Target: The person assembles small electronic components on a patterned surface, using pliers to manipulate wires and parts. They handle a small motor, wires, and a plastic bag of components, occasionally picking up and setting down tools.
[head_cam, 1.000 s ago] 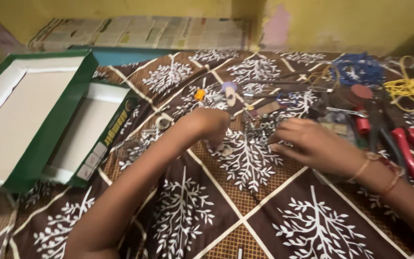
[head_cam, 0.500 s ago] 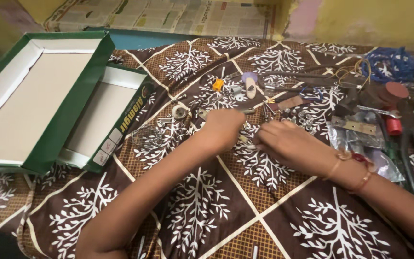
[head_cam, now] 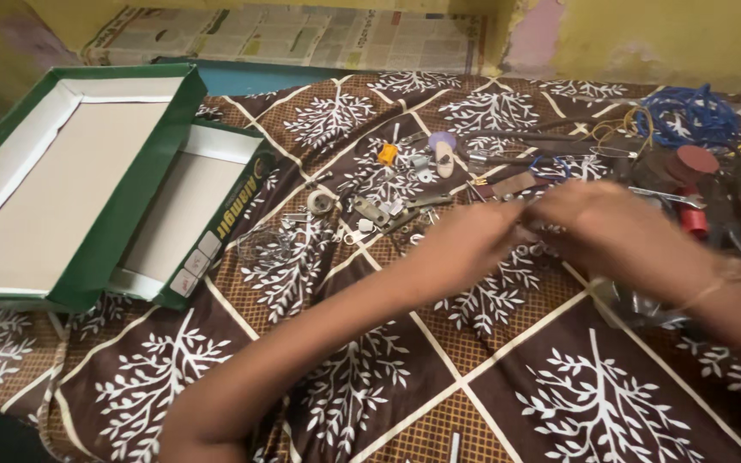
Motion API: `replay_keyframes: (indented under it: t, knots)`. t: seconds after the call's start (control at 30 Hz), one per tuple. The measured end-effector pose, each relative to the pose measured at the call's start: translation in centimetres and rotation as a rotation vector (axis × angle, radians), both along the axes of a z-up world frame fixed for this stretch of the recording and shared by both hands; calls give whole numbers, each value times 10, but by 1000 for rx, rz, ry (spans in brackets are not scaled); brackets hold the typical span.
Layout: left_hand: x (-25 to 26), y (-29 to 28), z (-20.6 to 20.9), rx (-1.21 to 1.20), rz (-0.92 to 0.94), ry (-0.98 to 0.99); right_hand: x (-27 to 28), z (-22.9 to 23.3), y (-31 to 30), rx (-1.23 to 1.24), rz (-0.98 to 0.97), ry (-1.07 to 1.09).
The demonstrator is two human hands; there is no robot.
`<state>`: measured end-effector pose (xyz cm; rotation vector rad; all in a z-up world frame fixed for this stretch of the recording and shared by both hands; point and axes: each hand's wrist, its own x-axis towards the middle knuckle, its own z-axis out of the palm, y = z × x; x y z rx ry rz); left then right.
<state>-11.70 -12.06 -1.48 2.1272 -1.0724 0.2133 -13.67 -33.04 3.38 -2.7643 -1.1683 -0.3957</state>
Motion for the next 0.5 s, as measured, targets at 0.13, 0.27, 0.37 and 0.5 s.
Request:
replay_keyframes:
  t: [0.13,0.27,0.37,0.5]
  knots:
    - [6,-61,-11,-278,-6,5,7,14,-41,-202,-397,150]
    - [24,-118,-32,-318,21,-61,28,4,-99,-302,-461,265]
    - [33,-145,-52,-245,-1,-2,43,-17,-135,-310,-476,409]
    - [40,-154,-67,-176,-8,-16,45,-21,-138,-310,-607,533]
